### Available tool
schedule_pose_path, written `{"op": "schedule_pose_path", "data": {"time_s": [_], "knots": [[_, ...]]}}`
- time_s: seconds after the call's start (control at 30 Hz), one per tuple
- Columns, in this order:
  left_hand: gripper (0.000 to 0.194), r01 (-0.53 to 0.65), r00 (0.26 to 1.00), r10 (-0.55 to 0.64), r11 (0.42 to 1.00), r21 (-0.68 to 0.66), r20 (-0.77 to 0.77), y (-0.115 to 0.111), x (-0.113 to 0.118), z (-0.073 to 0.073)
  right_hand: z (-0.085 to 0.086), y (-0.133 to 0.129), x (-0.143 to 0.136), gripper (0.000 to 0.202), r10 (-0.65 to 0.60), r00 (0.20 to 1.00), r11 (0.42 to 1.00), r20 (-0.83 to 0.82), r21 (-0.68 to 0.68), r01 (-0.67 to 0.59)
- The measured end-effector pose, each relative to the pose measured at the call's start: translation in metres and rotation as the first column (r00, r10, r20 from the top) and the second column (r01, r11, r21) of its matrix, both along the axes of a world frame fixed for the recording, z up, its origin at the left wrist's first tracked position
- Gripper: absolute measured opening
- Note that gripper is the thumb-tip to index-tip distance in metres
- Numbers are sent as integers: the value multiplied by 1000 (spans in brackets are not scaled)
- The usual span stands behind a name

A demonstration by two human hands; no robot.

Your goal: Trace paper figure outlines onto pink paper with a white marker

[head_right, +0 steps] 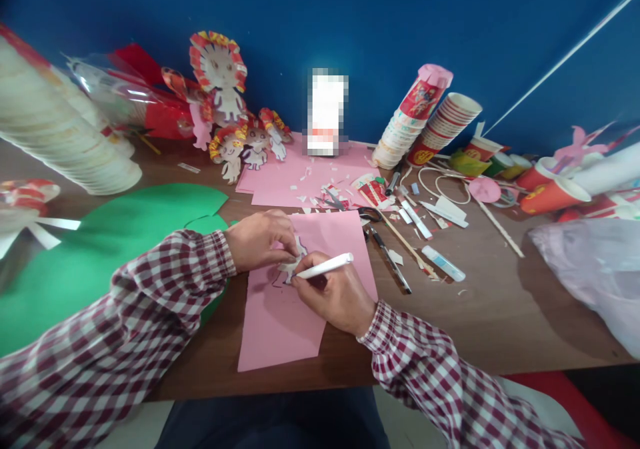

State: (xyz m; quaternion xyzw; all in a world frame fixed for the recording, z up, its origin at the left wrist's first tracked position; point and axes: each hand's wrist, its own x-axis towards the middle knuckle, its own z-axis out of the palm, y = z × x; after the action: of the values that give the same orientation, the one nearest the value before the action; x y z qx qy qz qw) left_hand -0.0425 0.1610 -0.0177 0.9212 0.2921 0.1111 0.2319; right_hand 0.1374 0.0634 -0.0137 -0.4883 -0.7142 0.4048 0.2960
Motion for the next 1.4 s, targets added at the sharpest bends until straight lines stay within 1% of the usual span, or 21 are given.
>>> {"op": "schedule_pose_path", "data": {"time_s": [0.2,0.5,0.7,0.8,0.93,1.1,1.4], "knots": [[12,0,1000,0,1000,-2,13,0,-1,-2,1,1,0,8,-23,999,1000,-27,-18,23],[11,6,1000,-6,1000,28,-10,0,0,1,-2,0,0,7,-4,1000,1000,-7,13,4],[12,0,1000,0,1000,22,0,0,0,-1,-1,1,1,8,-8,999,1000,-39,-11,8],[13,2,1000,-3,1000,23,2,-1,0,-1,1,1,1,8,-9,1000,1000,-22,-13,9],[13,-1,1000,2,1000,20,-11,-1,0,1,0,0,0,9,-1,1000,1000,18,9,1],[12,-7,1000,7,1000,19,0,-1,0,1,-1,0,2,8,26,1000,999,-9,-21,-26],[13,2,1000,-2,1000,9,17,-1,-1,-1,-1,1,3,7,9,1000,1000,-19,8,-9]]}}
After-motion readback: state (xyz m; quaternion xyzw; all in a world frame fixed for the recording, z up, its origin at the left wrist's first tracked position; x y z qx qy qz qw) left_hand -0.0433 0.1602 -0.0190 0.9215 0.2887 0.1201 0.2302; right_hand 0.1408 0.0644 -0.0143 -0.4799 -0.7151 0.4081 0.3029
